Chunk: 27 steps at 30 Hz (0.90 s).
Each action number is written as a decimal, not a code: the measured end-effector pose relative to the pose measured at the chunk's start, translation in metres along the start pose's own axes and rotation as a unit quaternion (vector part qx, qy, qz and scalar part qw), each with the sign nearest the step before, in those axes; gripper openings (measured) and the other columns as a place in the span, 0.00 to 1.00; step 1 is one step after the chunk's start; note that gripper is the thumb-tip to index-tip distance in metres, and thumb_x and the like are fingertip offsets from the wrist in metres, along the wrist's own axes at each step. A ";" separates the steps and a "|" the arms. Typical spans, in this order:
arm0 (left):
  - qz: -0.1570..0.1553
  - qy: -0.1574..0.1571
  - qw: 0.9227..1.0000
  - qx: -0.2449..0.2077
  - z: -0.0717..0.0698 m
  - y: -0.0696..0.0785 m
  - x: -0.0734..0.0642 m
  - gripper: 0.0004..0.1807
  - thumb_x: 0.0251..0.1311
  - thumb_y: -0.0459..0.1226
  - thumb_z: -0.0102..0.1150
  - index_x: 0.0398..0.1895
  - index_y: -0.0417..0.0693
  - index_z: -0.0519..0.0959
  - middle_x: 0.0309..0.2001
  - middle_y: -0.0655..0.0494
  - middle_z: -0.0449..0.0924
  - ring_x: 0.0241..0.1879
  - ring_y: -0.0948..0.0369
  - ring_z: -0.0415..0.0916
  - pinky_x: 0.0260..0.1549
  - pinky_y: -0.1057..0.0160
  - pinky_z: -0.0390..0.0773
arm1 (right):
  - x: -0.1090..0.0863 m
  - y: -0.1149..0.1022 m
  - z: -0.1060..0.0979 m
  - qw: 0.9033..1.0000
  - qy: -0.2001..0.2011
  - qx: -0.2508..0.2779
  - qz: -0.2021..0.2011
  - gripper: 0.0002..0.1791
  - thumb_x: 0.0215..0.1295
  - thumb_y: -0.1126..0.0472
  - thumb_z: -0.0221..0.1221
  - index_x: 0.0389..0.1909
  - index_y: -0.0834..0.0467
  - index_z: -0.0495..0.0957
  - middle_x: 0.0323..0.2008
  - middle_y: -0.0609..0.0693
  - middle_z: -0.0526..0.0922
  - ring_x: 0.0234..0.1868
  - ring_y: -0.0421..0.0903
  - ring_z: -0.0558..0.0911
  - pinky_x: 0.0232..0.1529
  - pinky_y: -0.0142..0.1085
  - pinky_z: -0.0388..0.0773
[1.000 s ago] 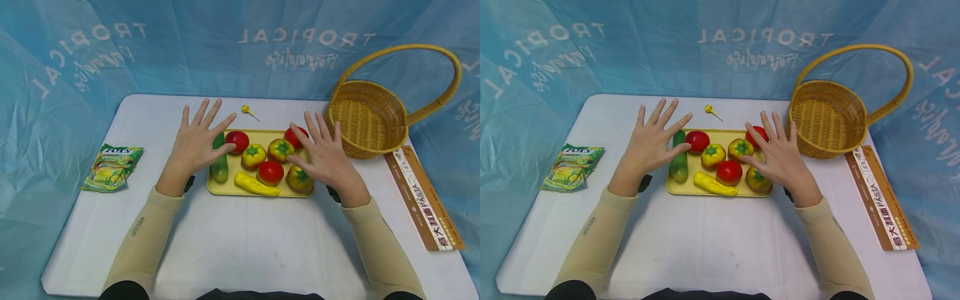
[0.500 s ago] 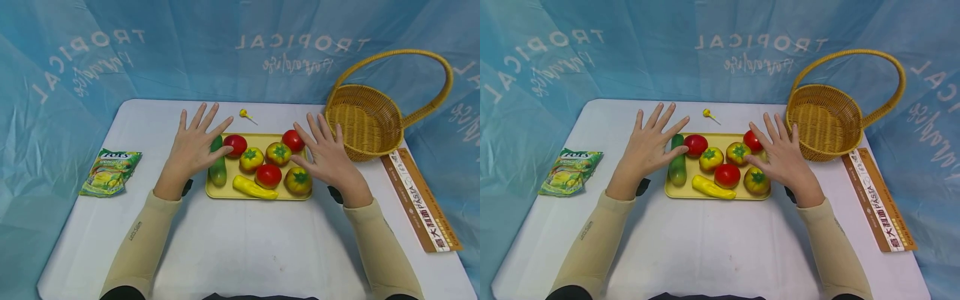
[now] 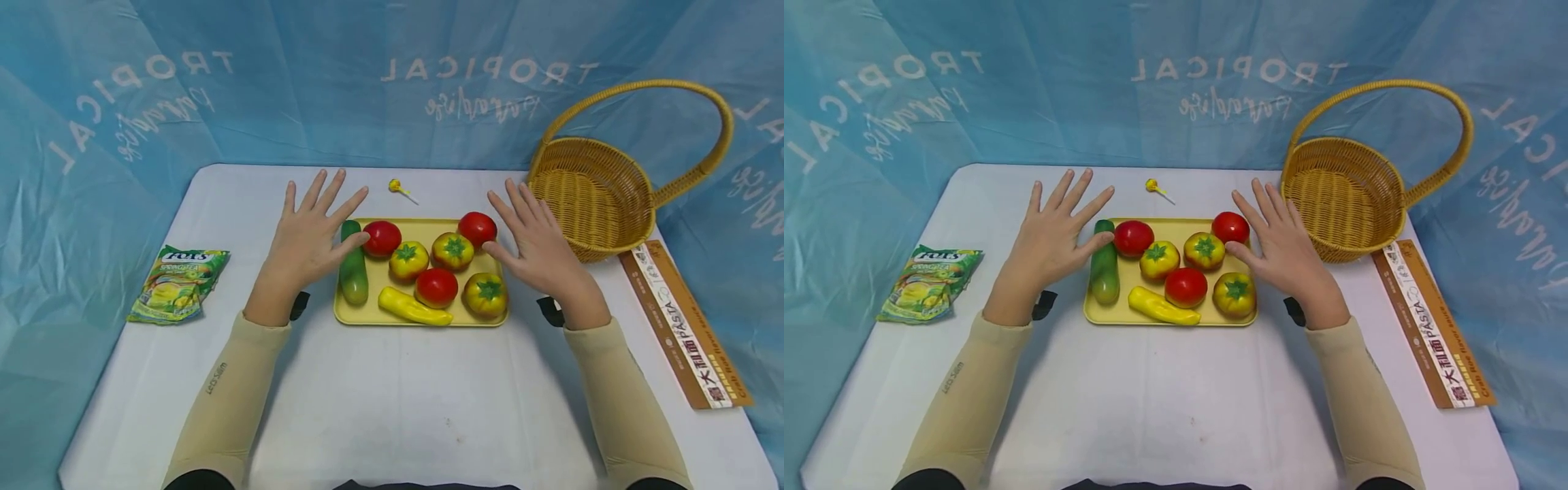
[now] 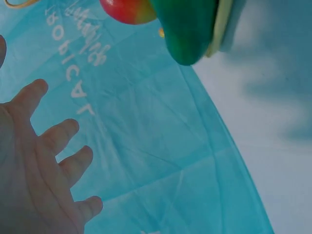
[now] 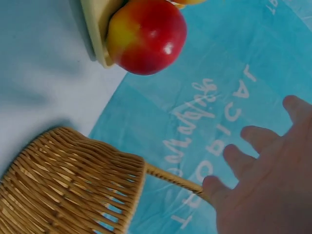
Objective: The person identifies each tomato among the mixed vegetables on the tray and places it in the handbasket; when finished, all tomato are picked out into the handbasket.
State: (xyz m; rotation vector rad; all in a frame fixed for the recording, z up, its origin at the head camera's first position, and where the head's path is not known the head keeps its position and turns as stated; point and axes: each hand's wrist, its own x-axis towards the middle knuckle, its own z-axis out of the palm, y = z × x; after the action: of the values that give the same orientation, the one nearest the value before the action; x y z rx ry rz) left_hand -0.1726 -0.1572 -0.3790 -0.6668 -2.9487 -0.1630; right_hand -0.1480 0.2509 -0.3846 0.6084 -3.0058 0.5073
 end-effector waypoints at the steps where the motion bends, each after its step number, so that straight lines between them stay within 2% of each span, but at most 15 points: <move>1: -0.004 -0.002 1.000 -0.003 0.000 -0.002 0.000 0.42 0.73 0.73 0.35 0.86 0.80 0.42 0.89 0.59 0.32 0.89 0.48 0.32 0.82 0.29 0.29 | 0.001 0.001 0.000 1.000 0.004 0.008 -0.002 0.46 0.77 0.29 0.47 0.87 0.37 0.40 0.88 0.46 0.33 0.89 0.56 0.36 0.85 0.66 0.37; 5: -0.023 -0.011 0.999 -0.025 0.001 -0.012 -0.001 0.41 0.75 0.71 0.35 0.86 0.79 0.42 0.89 0.58 0.37 0.88 0.47 0.35 0.82 0.29 0.31 | 0.003 0.005 0.000 0.998 0.022 0.053 -0.006 0.45 0.77 0.32 0.50 0.87 0.37 0.43 0.89 0.46 0.38 0.89 0.56 0.41 0.84 0.67 0.45; 9: -0.045 -0.010 0.997 -0.058 0.002 -0.020 0.000 0.40 0.76 0.69 0.37 0.86 0.78 0.43 0.88 0.54 0.44 0.87 0.44 0.43 0.82 0.29 0.37 | 0.005 0.009 -0.002 0.991 0.038 0.126 0.002 0.45 0.77 0.36 0.55 0.87 0.37 0.45 0.88 0.45 0.40 0.89 0.56 0.44 0.83 0.69 0.47; 12: -0.063 -0.005 0.992 -0.109 0.004 -0.025 -0.001 0.39 0.78 0.67 0.40 0.86 0.77 0.45 0.86 0.50 0.53 0.84 0.43 0.53 0.81 0.29 0.49 | 0.007 0.011 -0.002 0.983 0.051 0.176 0.009 0.46 0.76 0.38 0.58 0.87 0.36 0.46 0.88 0.44 0.42 0.89 0.55 0.44 0.82 0.70 0.46; 15: -0.085 -0.011 0.979 -0.186 0.009 -0.032 -0.004 0.37 0.79 0.64 0.43 0.86 0.74 0.50 0.80 0.46 0.66 0.77 0.43 0.67 0.73 0.30 0.66 | 0.009 0.014 -0.001 0.977 0.065 0.204 0.010 0.47 0.74 0.39 0.61 0.86 0.37 0.47 0.88 0.45 0.44 0.89 0.55 0.45 0.83 0.70 0.45; 18: -0.106 -0.039 0.958 -0.262 0.016 -0.041 -0.007 0.36 0.80 0.61 0.45 0.85 0.66 0.54 0.69 0.44 0.78 0.63 0.45 0.81 0.61 0.35 0.78 | 0.012 0.016 0.002 0.972 0.077 0.221 0.013 0.48 0.73 0.41 0.63 0.86 0.37 0.48 0.87 0.46 0.48 0.88 0.54 0.47 0.84 0.66 0.46; 20: -0.118 -0.075 0.941 -0.308 0.021 -0.047 -0.009 0.35 0.80 0.57 0.46 0.84 0.60 0.55 0.61 0.43 0.83 0.52 0.46 0.87 0.52 0.42 0.83 | 0.014 0.018 0.004 0.965 0.082 0.248 0.022 0.47 0.73 0.44 0.65 0.86 0.38 0.50 0.87 0.47 0.52 0.88 0.55 0.51 0.85 0.63 0.48; 22: -0.129 -0.119 0.918 -0.357 0.028 -0.053 -0.010 0.33 0.81 0.53 0.46 0.82 0.56 0.53 0.54 0.42 0.85 0.43 0.47 0.89 0.43 0.47 0.85 | 0.016 0.019 0.007 0.956 0.082 0.281 0.034 0.47 0.73 0.48 0.66 0.86 0.39 0.51 0.86 0.49 0.55 0.87 0.55 0.54 0.85 0.61 0.50; 23: -0.132 -0.142 0.903 -0.383 0.032 -0.056 -0.010 0.32 0.81 0.50 0.46 0.81 0.55 0.52 0.50 0.41 0.86 0.39 0.47 0.89 0.39 0.50 0.84 | 0.018 0.019 0.008 0.950 0.079 0.300 0.039 0.47 0.73 0.50 0.66 0.86 0.40 0.51 0.86 0.50 0.56 0.86 0.54 0.55 0.85 0.59 0.51; 25: -0.140 -0.184 0.877 -0.422 0.039 -0.058 -0.011 0.31 0.81 0.46 0.47 0.80 0.54 0.51 0.46 0.40 0.86 0.34 0.47 0.89 0.33 0.53 0.85 | 0.020 0.021 0.012 0.940 0.064 0.332 0.049 0.47 0.73 0.53 0.66 0.86 0.41 0.51 0.86 0.49 0.55 0.86 0.53 0.55 0.86 0.58 0.51; 27: -0.144 -0.216 0.855 -0.450 0.047 -0.059 -0.012 0.29 0.81 0.44 0.48 0.78 0.54 0.51 0.43 0.40 0.86 0.30 0.47 0.88 0.29 0.56 0.85 | 0.022 0.024 0.016 0.934 0.044 0.350 0.054 0.48 0.73 0.55 0.66 0.86 0.43 0.50 0.86 0.48 0.53 0.87 0.53 0.54 0.86 0.58 0.50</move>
State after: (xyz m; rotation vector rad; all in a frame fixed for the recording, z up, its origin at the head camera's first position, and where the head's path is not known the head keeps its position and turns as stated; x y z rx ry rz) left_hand -0.1912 -0.2094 -0.4314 -0.3244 -3.2532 -1.6979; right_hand -0.1765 0.2580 -0.4053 0.4116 -2.7222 1.5927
